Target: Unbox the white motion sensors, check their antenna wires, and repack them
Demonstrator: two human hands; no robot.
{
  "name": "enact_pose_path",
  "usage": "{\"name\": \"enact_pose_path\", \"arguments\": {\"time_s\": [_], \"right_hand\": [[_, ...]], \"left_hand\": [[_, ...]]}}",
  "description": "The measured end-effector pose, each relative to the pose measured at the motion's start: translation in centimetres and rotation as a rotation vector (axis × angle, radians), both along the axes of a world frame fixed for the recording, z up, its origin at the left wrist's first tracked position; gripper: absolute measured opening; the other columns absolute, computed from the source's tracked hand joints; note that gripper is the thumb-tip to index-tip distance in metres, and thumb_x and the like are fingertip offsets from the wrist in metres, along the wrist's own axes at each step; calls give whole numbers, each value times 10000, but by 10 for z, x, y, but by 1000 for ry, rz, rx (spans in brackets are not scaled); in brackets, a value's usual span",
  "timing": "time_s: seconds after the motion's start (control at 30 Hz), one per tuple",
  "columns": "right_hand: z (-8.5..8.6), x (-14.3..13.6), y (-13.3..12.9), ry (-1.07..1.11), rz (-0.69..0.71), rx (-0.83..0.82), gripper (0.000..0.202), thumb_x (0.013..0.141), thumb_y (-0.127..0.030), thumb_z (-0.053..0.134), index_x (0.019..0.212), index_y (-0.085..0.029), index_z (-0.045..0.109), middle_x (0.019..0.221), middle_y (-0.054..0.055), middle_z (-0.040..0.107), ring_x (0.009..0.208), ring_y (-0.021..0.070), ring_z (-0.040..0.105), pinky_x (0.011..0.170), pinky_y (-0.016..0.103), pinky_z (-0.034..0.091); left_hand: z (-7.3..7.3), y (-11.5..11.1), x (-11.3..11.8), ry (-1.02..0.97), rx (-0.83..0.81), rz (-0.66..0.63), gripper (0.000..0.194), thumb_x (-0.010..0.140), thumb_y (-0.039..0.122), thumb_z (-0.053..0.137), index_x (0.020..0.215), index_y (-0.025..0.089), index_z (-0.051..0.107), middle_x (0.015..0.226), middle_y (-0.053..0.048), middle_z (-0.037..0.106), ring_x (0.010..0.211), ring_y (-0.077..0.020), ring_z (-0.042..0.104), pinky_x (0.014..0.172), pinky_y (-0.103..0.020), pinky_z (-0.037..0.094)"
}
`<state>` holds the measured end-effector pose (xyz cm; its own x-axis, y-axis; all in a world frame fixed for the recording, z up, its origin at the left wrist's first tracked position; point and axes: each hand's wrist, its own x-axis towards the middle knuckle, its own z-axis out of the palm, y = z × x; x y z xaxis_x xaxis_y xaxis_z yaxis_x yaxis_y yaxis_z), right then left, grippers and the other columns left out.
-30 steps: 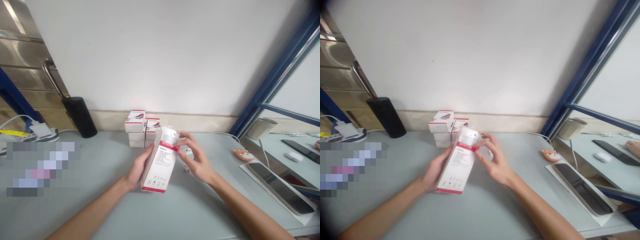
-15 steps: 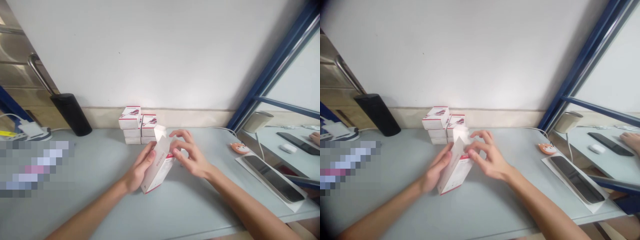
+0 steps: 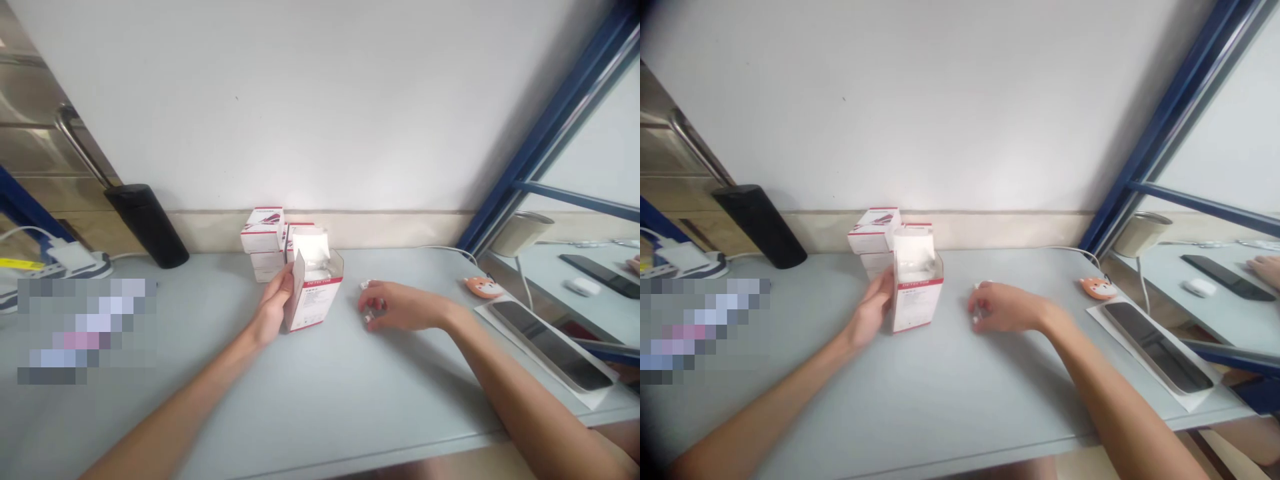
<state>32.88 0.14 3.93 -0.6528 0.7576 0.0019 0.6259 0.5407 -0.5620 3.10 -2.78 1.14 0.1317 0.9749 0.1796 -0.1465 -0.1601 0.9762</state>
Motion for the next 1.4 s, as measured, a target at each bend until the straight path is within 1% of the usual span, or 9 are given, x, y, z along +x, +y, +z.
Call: {"name": "enact_pose_path", "arguments": {"time_s": [0.1,0.2,0.3,0.43,0.63,0.87,1.07,1.27,1.4], "right_hand": [[-4,-7,1,-12,-75,37,91,870,-234,715,880,-284,791,875,23,734,719,196,695,600,303,537],[5,-14,-2,112,-142,147,136,965,-301,649,979,-280,783,1045,46,760,812,206,724,697,343,587],[22,-23,-14,381,-182,334,199,1026,-379,613,1135,-279,747,1164,63,758,929,217,738,824,377,612],[45,-43,-43,647,-248,514,130,1017,-353,666,1118,-273,676,1023,44,768,899,209,737,807,362,611],[58,-68,-67,362,-12,710,67,1040,-281,629,1039,-280,697,892,26,762,793,200,668,728,368,552],[45,-67,-56,176,-25,755,145,1059,-288,608,980,-268,728,884,52,735,837,231,593,711,393,519],[52,-70,-47,133,-106,679,229,1010,-302,673,789,-245,694,1084,113,633,1014,292,556,706,424,541],[50,-78,-35,242,-91,432,171,994,-339,696,845,-260,667,1095,86,606,1079,279,554,849,446,570],[42,-83,-28,443,-217,199,270,885,-342,785,983,-264,546,1038,30,577,862,194,558,714,350,539]], "left_hand": [[-2,1,-1,32,10,6,530,996,644,565,1337,250,662,1325,-77,725,1255,-317,636,1083,-411,442],[3,-5,1,43,63,91,518,996,626,583,1367,268,627,1401,-73,682,1331,-312,589,1121,-403,417],[9,-15,5,45,278,98,591,1001,610,588,1486,287,494,1530,-99,568,1427,-319,507,1189,-430,378],[4,-21,12,229,585,5,886,944,456,743,1614,352,172,1621,-165,377,1469,-351,451,1211,-537,363],[-15,-12,16,412,944,170,995,873,204,811,1597,455,177,1493,-113,370,1507,-337,336,1151,-544,440],[-10,-16,14,506,850,155,656,904,240,779,1467,396,481,1326,-95,494,1214,-277,565,950,-413,560],[-5,-24,17,495,609,93,243,898,348,781,1113,293,682,1035,-76,582,1007,-284,603,850,-417,537],[-10,-23,13,372,482,137,427,849,391,833,1201,297,611,991,-67,634,1008,-280,597,884,-434,525],[-15,-22,10,332,428,86,492,813,431,864,1202,293,595,1064,-83,659,1022,-286,628,860,-451,560]]}}
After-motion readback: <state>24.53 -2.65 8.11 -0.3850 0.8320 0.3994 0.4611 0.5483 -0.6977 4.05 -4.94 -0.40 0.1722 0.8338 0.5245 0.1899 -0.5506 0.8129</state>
